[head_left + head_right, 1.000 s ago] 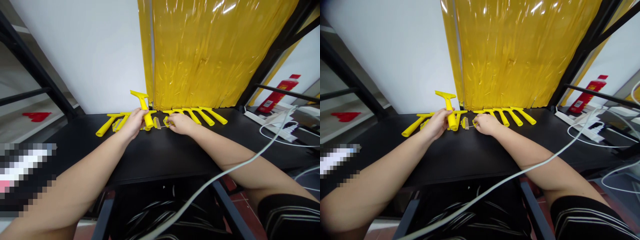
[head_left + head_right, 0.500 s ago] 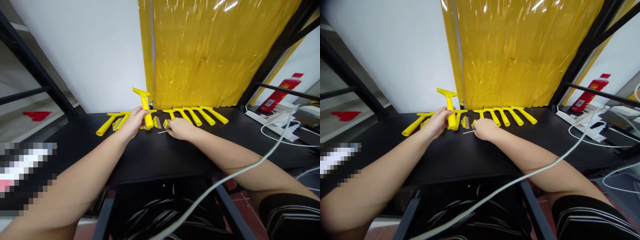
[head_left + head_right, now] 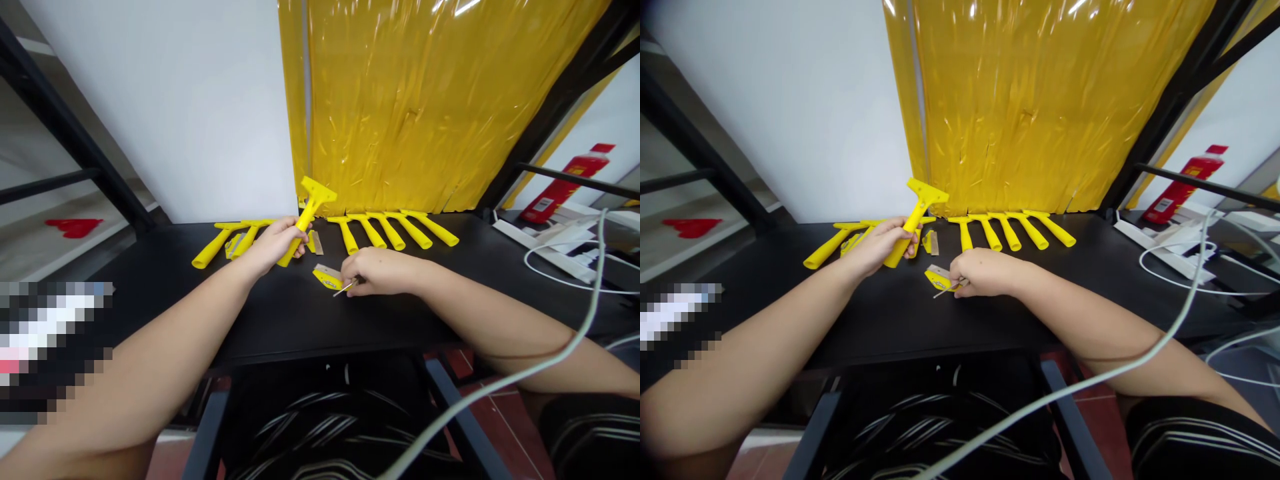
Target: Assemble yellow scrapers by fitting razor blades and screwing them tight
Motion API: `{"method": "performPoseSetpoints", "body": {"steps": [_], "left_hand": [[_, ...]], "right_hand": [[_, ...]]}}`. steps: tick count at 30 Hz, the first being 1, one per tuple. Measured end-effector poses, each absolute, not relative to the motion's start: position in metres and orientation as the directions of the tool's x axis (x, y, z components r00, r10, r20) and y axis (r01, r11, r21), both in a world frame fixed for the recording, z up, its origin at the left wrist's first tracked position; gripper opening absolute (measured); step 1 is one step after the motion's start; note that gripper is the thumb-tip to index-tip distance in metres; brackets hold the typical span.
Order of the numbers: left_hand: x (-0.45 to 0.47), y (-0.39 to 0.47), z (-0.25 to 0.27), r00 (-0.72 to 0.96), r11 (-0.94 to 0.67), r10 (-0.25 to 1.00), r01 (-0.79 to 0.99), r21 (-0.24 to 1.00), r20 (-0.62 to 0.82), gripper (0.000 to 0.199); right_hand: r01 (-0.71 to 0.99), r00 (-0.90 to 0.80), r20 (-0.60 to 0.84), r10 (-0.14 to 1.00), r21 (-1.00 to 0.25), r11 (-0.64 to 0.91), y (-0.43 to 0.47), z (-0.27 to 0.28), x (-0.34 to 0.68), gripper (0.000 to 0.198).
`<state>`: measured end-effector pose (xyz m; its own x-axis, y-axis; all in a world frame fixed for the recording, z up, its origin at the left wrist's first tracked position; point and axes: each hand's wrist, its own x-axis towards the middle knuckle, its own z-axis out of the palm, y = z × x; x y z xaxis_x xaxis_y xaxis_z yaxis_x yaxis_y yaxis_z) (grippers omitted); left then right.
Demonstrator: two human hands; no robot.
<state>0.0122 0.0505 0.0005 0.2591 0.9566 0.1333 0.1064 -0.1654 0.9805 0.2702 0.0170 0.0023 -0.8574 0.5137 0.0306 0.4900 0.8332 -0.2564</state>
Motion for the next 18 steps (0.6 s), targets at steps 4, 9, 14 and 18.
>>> {"method": "performPoseSetpoints", "body": {"steps": [4,9,14,18], "left_hand": [[0.013,0.049,0.001,0.291,-0.185,0.949,0.201,0.962,0.122,0.02],[0.007,0.049,-0.002,0.353,-0.386,0.909,0.503,0.773,0.224,0.009],[0.001,0.044,0.003,0.438,-0.555,0.832,0.645,0.525,0.342,0.037],[-0.003,0.043,0.004,0.487,-0.581,0.813,0.696,0.421,0.318,0.048]], "right_hand": [[0.467,-0.861,0.057,0.506,-0.306,0.83,0.019,0.0,0.276,0.005],[0.5,-0.835,0.067,0.546,-0.324,0.803,0.018,-0.004,0.28,0.007],[0.532,-0.806,0.077,0.587,-0.342,0.775,0.022,-0.007,0.283,0.009],[0.484,-0.819,0.101,0.565,-0.407,0.775,0.026,-0.002,0.289,0.008]]}}
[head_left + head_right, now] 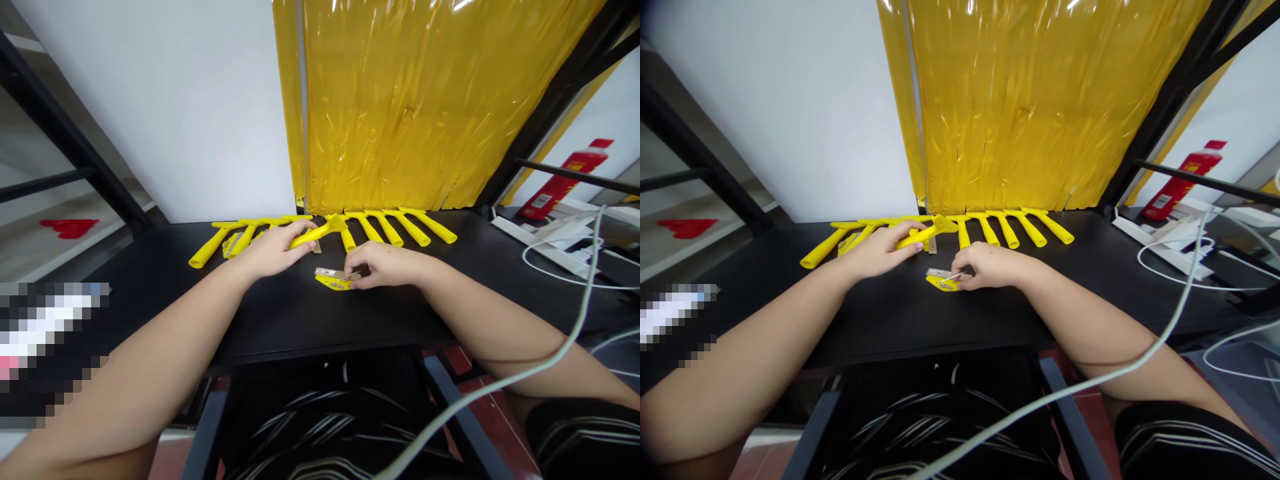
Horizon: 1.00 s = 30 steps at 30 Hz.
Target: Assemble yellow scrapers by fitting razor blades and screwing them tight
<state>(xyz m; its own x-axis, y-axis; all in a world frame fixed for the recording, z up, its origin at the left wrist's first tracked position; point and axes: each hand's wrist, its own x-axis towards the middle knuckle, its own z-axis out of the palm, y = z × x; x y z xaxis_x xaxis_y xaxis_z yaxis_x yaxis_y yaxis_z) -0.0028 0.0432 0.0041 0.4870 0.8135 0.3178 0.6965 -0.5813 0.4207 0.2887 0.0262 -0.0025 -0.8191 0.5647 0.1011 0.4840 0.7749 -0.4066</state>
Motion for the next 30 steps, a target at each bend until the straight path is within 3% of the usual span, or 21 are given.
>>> {"method": "performPoseSetpoints", "body": {"steps": [5,13,17,20,24,30], "left_hand": [[-0.006,0.047,0.002,0.524,-0.604,0.796,0.714,0.353,0.303,0.041],[-0.004,0.046,0.004,0.5,-0.581,0.813,0.738,0.344,0.3,0.035],[-0.003,0.046,0.005,0.508,-0.594,0.803,0.713,0.371,0.31,0.034],[-0.002,0.046,0.005,0.507,-0.597,0.802,0.704,0.385,0.316,0.032],[-0.003,0.045,0.005,0.504,-0.6,0.8,0.699,0.39,0.326,0.031],[-0.002,0.043,0.007,0.506,-0.601,0.798,0.713,0.361,0.327,0.029]], "right_hand": [[0.52,-0.776,0.15,0.613,-0.399,0.756,0.033,0.004,0.304,0.011],[0.75,-0.651,0.019,0.759,-0.135,0.647,0.039,-0.007,0.307,0.019],[0.791,-0.606,0.038,0.795,-0.081,0.607,0.033,-0.005,0.301,0.023],[0.742,-0.64,0.106,0.761,-0.176,0.647,0.026,0.0,0.296,0.02],[0.588,-0.754,0.07,0.653,-0.372,0.718,0.019,0.001,0.289,0.016],[0.544,-0.799,0.059,0.598,-0.349,0.763,0.02,-0.006,0.284,0.018]]}}
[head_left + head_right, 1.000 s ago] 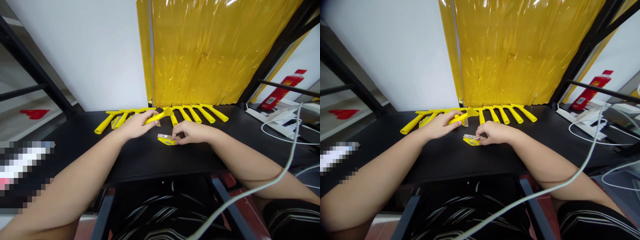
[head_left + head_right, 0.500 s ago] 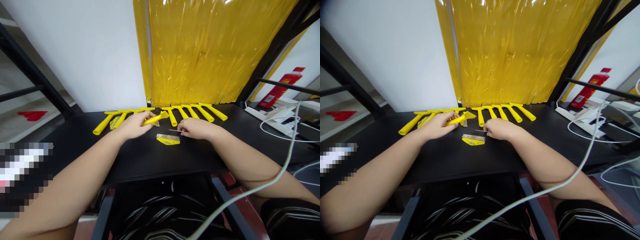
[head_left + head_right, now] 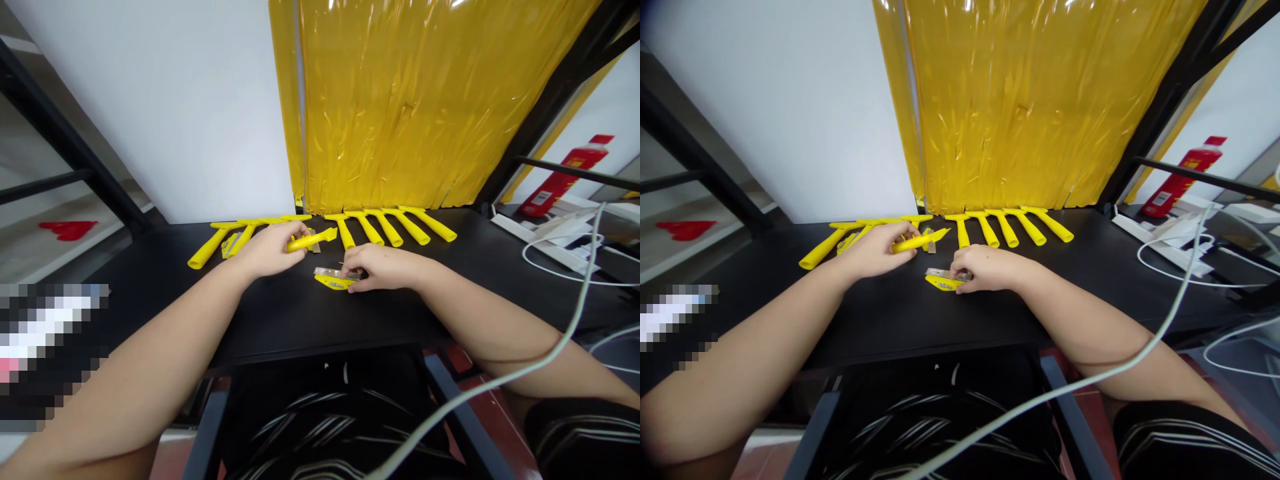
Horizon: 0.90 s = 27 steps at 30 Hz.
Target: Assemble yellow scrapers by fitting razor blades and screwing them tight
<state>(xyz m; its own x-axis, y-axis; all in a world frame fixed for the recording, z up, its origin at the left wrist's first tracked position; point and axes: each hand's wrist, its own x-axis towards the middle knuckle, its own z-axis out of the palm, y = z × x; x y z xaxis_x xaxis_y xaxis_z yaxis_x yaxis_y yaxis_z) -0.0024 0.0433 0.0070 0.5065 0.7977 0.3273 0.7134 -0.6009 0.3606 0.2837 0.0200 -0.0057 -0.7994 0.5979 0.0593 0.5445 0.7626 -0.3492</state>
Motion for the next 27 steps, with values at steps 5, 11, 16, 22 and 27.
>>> {"method": "performPoseSetpoints", "body": {"steps": [5,11,16,22,27], "left_hand": [[-0.001,0.041,0.009,0.53,-0.607,0.793,0.729,0.316,0.3,0.029],[-0.002,0.043,0.007,0.539,-0.613,0.789,0.726,0.312,0.296,0.028],[-0.002,0.044,0.006,0.547,-0.62,0.783,0.721,0.31,0.295,0.028],[-0.002,0.043,0.008,0.547,-0.622,0.781,0.722,0.302,0.302,0.028],[-0.002,0.043,0.008,0.539,-0.618,0.784,0.723,0.31,0.308,0.029]], "right_hand": [[0.556,-0.802,0.012,0.598,-0.354,0.752,0.02,-0.004,0.28,0.006],[0.574,-0.807,0.017,0.591,-0.22,0.789,0.012,0.0,0.275,0.01],[0.594,-0.792,0.008,0.611,-0.224,0.772,0.009,0.002,0.276,0.006],[0.584,-0.785,0.04,0.618,-0.287,0.76,0.011,0.002,0.281,0.013],[0.568,-0.787,0.077,0.613,-0.3,0.767,0.014,-0.001,0.283,0.014]]}}
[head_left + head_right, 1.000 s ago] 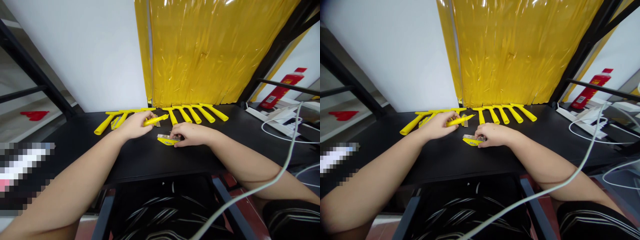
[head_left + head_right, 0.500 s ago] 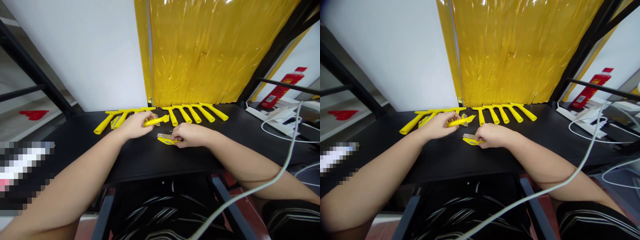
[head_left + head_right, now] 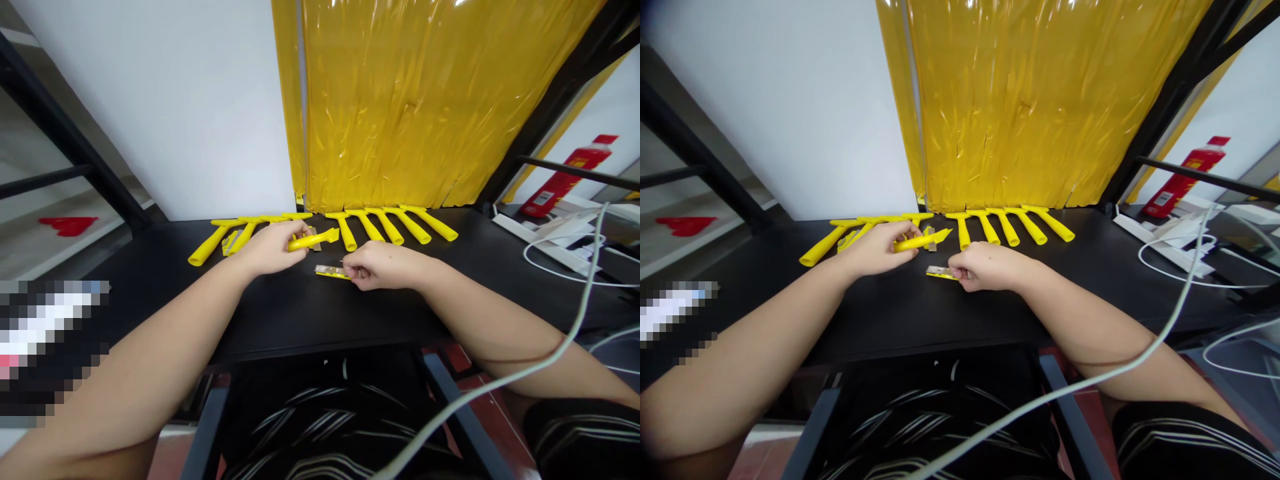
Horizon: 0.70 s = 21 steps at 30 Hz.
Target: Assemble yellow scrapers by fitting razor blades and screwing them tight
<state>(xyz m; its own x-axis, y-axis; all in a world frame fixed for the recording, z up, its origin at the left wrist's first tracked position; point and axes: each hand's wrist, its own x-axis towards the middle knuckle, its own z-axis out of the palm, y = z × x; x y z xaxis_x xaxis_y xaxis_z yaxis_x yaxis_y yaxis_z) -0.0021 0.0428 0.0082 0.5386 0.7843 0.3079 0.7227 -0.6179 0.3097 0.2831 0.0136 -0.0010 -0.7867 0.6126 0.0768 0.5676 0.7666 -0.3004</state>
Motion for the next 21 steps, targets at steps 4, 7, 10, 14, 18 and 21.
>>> {"method": "performPoseSetpoints", "body": {"steps": [4,7,10,14,18,21], "left_hand": [[-0.0022,0.0429,0.0084,0.536,-0.616,0.786,0.725,0.308,0.307,0.03],[-0.0025,0.0431,0.0086,0.536,-0.615,0.786,0.728,0.302,0.309,0.03],[-0.0025,0.0427,0.009,0.536,-0.617,0.784,0.726,0.304,0.312,0.029],[-0.0021,0.0412,0.0098,0.529,-0.609,0.791,0.733,0.303,0.308,0.029],[-0.0021,0.0413,0.0093,0.533,-0.609,0.791,0.734,0.301,0.301,0.029],[-0.0027,0.0424,0.0085,0.543,-0.617,0.785,0.73,0.295,0.299,0.03]], "right_hand": [[0.594,-0.76,0.098,0.643,-0.297,0.747,0.0133,-0.0002,0.2811,0.018],[0.625,-0.724,0.112,0.68,-0.308,0.717,0.0135,0.0013,0.2804,0.021],[0.616,-0.696,0.118,0.708,-0.409,0.674,0.0142,0.0024,0.2828,0.021],[0.525,-0.719,0.015,0.695,-0.644,0.557,0.0135,0.0013,0.2861,0.016],[0.553,-0.728,-0.109,0.677,-0.677,0.486,0.011,-0.001,0.282,0.014],[0.629,-0.686,-0.085,0.723,-0.57,0.529,0.0122,-0.0012,0.2794,0.01]]}}
